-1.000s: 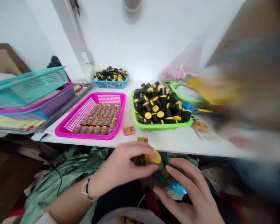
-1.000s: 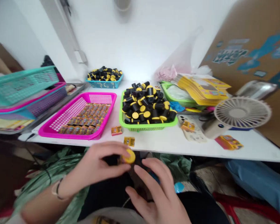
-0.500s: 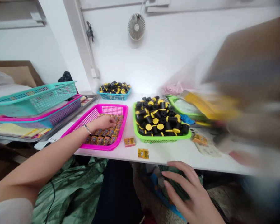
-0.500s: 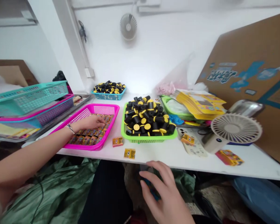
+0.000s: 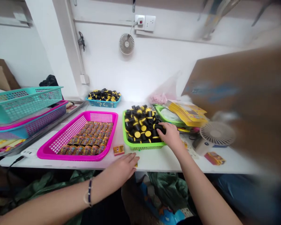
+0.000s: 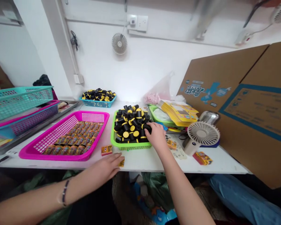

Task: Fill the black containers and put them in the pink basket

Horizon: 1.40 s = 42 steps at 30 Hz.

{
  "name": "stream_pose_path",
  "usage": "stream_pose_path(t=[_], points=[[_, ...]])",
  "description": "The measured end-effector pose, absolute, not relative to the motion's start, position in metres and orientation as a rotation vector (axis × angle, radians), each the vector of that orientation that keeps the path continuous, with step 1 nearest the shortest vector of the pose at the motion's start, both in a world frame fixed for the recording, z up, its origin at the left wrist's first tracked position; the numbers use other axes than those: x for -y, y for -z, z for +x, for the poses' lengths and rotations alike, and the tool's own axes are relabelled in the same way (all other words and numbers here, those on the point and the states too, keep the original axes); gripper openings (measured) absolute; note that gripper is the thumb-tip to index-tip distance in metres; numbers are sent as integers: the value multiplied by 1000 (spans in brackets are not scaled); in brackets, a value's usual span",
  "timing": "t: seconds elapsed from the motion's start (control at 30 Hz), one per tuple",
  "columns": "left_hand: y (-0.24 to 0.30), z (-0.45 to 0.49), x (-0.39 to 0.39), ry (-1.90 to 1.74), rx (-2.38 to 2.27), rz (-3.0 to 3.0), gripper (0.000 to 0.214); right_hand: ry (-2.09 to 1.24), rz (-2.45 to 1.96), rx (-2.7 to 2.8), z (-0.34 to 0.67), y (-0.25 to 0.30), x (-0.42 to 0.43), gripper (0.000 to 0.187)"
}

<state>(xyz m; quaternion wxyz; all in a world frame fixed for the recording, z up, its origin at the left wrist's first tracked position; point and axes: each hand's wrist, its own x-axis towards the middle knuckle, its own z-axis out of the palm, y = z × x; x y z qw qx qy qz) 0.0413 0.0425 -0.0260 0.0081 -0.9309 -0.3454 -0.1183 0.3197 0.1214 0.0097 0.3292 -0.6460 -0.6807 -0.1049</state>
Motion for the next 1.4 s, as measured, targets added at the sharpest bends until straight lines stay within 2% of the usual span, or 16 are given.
stream_pose_path(t=[0.17,0.3,0.53,0.67,0.83,0.97,1.03,1.1,1.2,1.3,1.4], points=[[69,65,-32,266,1204,-2856,47,253,-1787,1889,318,-16,-119,30],[64,62,-27,241,1256,-2895,50,200,-1779,1989,313,-25,-126,34],[44,50,-42,399,1365,-3043,36,106,-1655,1968,314,-32,-133,28],[43,43,-58,679,1498,-3086,26,90,-1462,1798,314,-27,-93,29],[43,33,-60,1284,1719,-2992,17,23,-1260,1609,302,1,-15,37],[40,44,-36,1752,1801,-2956,23,-399,-1119,1389,283,28,32,32],[39,55,-20,1980,1772,-3015,13,-601,-1015,1228,274,36,46,30],[39,66,-7,2350,1721,-3038,4,-675,-933,1114,269,38,54,27],[38,79,4,2802,1650,-2978,14,-672,-904,1052,266,34,62,21],[36,85,8,2706,1771,-2945,16,-650,-933,1045,265,30,68,21],[34,85,9,2384,1765,-2964,10,-624,-948,1039,263,28,72,20]])
